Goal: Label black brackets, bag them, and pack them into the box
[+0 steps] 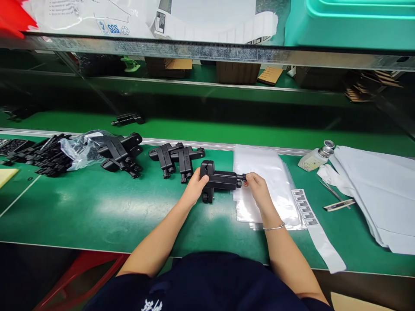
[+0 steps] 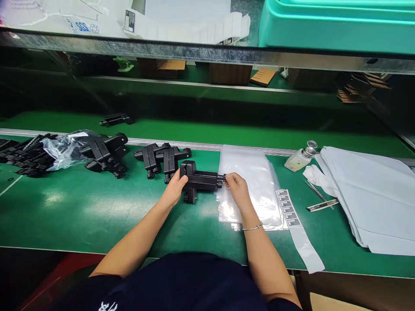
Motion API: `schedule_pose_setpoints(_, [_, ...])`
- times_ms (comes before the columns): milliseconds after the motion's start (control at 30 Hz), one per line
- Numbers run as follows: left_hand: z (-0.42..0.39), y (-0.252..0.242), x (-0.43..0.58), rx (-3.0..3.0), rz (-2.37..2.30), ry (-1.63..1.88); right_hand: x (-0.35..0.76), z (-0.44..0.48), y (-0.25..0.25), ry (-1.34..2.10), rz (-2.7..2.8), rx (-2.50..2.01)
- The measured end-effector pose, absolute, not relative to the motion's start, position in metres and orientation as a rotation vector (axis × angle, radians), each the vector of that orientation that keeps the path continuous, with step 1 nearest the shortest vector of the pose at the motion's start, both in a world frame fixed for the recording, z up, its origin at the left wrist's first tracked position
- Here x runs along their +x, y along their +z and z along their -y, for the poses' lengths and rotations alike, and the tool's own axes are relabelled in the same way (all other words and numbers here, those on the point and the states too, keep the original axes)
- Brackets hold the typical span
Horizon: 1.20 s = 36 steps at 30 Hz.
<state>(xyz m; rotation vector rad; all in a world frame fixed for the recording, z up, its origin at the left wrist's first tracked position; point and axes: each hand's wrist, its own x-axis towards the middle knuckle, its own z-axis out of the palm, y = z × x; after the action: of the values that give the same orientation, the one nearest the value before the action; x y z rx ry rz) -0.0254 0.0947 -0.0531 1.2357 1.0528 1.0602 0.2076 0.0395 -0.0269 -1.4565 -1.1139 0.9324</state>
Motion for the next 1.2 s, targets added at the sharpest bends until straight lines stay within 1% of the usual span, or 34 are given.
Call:
schedule_pose_setpoints(200, [-0.0951,-0.0515,-0.0259,1.165,-1.056,1.093,0.2068,-0.0391,-0.0286,0.93,1.111,-1.455])
schedule_pose_setpoints(833, [-0.0931,-0.0493,-0.0276,1.272,-1.048,1.101,0.205,-0.0355,-0.0247,0.934,1.105,-1.437])
schedule_pose_setpoints(1033, [-0.0942,-0.0491,-0.0303,1.176,-1.012,1.127,0.2044,-0.0327,-0.0227,0.869,1.1,-1.404])
schedule_pose_setpoints(1200, [-0.0963,-0.0497,-0.0346,1.206,-1.009,1.145,0.2055,-0.0321,-0.0228,0.848,1.088,-1.428])
